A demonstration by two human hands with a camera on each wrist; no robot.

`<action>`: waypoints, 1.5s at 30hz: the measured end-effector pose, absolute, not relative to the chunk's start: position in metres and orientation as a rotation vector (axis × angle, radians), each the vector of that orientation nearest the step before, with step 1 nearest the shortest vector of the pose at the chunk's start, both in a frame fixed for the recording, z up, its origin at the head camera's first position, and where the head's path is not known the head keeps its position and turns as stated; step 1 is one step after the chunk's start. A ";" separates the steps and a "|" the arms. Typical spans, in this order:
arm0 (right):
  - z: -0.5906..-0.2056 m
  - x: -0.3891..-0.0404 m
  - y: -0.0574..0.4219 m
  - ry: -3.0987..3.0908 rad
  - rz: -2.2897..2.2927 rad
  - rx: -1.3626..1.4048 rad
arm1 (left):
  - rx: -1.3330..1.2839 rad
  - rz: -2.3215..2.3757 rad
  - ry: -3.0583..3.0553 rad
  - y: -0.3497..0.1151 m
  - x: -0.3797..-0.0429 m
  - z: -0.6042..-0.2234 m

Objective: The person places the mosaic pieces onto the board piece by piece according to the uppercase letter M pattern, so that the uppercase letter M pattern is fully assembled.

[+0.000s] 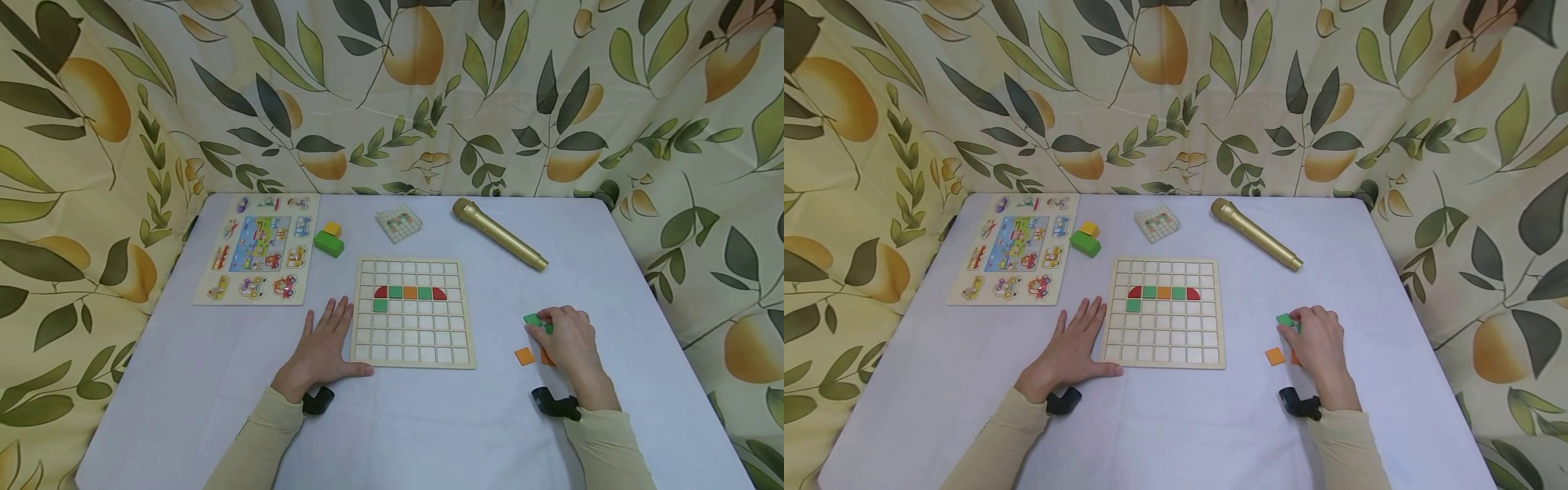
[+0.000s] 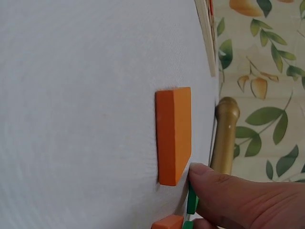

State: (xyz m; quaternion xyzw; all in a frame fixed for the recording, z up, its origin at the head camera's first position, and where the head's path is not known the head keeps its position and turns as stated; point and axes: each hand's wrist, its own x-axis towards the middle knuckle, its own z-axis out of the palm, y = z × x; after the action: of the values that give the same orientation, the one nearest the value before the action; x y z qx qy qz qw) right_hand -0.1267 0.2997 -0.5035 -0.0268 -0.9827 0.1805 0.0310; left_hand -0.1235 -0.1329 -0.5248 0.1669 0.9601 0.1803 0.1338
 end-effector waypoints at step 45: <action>-0.494 -0.137 0.279 -2.972 0.696 0.080 | 0.500 0.539 2.769 -0.134 -0.123 -0.524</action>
State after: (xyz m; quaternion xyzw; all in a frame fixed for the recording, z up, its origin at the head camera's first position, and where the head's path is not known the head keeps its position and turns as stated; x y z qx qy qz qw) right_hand -0.1373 0.2791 -0.4939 0.0263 -0.9724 0.2276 0.0443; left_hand -0.1232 -0.1344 -0.5240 0.1728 0.9573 0.1865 0.1378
